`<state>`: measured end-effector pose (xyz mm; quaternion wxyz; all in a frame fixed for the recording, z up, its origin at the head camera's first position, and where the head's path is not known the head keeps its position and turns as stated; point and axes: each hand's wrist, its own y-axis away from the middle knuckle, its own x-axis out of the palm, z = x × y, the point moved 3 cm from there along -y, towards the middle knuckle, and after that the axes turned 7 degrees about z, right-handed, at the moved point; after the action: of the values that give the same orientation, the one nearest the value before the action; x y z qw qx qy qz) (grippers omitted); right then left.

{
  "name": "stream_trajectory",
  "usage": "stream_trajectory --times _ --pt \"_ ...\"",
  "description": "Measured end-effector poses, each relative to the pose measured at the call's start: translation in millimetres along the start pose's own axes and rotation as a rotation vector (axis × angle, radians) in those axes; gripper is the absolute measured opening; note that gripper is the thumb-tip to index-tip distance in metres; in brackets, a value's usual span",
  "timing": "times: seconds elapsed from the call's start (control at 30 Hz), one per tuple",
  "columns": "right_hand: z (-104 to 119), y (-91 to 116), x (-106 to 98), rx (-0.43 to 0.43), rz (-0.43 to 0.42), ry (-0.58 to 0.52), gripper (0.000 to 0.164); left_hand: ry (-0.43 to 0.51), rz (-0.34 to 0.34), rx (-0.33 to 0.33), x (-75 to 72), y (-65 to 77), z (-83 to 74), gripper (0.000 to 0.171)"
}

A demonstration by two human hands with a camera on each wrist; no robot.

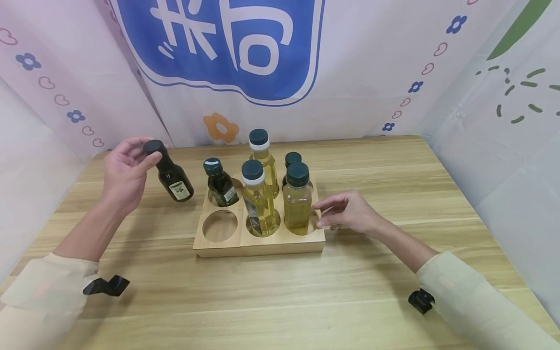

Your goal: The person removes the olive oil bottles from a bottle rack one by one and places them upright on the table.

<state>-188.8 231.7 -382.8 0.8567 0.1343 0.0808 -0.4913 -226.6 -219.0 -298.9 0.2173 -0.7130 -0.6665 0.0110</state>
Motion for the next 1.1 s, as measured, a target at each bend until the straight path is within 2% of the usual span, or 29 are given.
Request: stream_trajectory --times 0.4,0.6,1.1 --pt "-1.7 0.3 0.6 0.007 0.002 -0.023 0.046 -0.038 -0.108 -0.059 -13.7 -11.3 10.7 0.027" --pt "-0.2 0.1 0.5 -0.003 0.003 -0.019 0.046 -0.031 -0.135 -0.082 -21.6 -16.1 15.3 0.028" --pt "-0.8 -0.3 0.0 -0.003 0.002 -0.002 0.045 -0.122 -0.242 -0.165 -36.0 -25.2 21.7 0.031"
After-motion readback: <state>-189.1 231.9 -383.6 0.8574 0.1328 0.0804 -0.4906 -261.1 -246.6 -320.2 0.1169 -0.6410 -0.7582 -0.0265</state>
